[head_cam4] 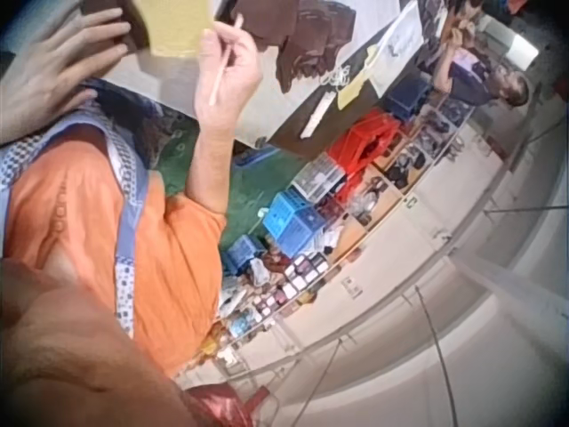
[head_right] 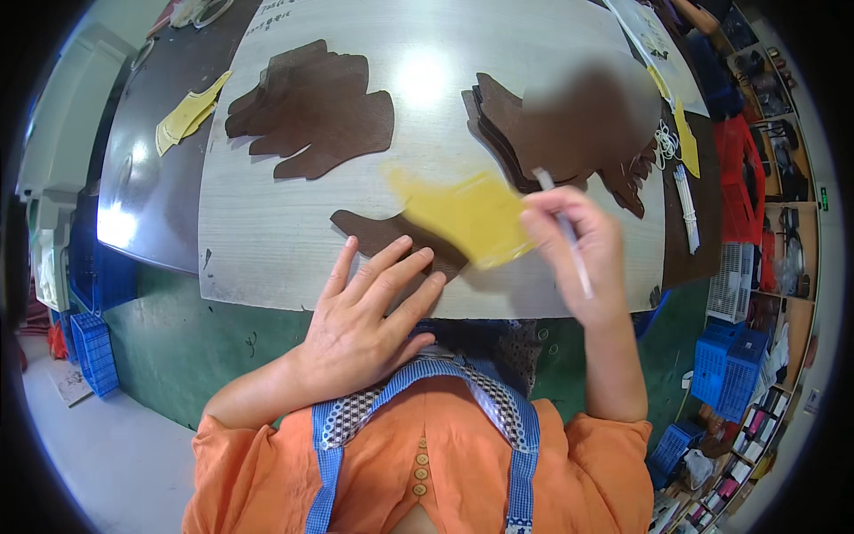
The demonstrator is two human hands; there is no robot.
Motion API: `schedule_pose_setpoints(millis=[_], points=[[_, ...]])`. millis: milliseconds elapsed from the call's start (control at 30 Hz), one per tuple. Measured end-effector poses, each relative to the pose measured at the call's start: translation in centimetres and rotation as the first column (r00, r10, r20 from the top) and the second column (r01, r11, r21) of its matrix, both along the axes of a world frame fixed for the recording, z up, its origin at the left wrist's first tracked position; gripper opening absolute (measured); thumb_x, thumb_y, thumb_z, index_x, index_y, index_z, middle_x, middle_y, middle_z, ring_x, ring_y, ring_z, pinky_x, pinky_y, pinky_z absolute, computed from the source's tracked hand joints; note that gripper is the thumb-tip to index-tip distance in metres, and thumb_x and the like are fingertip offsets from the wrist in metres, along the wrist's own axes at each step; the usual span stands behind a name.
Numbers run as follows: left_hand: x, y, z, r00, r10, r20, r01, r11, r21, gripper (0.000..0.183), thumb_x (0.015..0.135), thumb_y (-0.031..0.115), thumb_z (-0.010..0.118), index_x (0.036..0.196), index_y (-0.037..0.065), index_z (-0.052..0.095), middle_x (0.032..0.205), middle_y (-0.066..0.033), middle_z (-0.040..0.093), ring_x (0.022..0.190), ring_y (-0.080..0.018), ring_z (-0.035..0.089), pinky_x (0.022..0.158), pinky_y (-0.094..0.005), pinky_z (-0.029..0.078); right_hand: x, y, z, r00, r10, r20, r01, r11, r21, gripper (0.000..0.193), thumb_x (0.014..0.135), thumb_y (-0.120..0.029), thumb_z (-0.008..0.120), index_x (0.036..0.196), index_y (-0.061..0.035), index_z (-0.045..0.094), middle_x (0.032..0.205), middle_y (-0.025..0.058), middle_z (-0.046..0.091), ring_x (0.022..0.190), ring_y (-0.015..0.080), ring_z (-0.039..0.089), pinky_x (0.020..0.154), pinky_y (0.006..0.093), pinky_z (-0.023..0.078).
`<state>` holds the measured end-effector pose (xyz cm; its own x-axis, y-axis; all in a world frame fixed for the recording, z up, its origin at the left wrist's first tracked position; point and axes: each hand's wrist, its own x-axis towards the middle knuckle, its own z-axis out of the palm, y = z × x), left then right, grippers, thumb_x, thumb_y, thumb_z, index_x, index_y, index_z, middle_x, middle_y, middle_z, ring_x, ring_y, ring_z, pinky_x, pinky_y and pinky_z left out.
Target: Tracing shoe upper patterns onto leather pieces using a marking pen.
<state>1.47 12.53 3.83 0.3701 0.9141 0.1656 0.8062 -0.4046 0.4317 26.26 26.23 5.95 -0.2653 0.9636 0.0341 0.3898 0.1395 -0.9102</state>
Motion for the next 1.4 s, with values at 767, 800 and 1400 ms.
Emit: schedule_pose_setpoints(millis=[767,800,1400], points=[[1.0,0.2,-2.3,0.977,0.131,0.165,-0.156,0.977,0.147,0.044,0.082,0.019,0.08,0.125,0.015,0.076,0.138,-0.0165,0.062,0.136,-0.0348,0.059,0.116,-0.0546,0.045,-12.6,1.4,-2.6,0.815,0.556,0.164,-0.574,0.735,0.362,0.019,0.105,-0.016,0.066,0.101,0.0019,0.072,0.088,0.0117,0.071,0.078,0.0277,0.069,0.072,0.0373,0.055],[0.9,0.1,-2.6,0.976,0.122,0.18,-0.15,0.977,0.15,0.042,0.082,0.02,0.08,0.124,0.015,0.076,0.136,-0.0164,0.063,0.137,-0.0348,0.058,0.117,-0.0547,0.045,-13.1,1.2,-2.7,0.812,0.56,0.163,-0.578,0.732,0.361,0.019,0.105,-0.016,0.066,0.101,0.0019,0.072,0.088,0.0117,0.071,0.078,0.0277,0.069,0.072,0.0373,0.055],[0.8,0.3,-1.9,0.983,0.137,0.124,-0.153,0.98,0.13,0.046,0.085,0.022,0.08,0.129,0.009,0.074,0.145,-0.0162,0.063,0.137,-0.0324,0.061,0.116,-0.0522,0.045,-3.7,-0.2,0.7,0.72,0.567,0.4,-0.671,0.716,0.192,0.022,0.108,-0.016,0.061,0.099,0.0004,0.073,0.083,0.0128,0.067,0.072,0.0249,0.065,0.066,0.0355,0.051]])
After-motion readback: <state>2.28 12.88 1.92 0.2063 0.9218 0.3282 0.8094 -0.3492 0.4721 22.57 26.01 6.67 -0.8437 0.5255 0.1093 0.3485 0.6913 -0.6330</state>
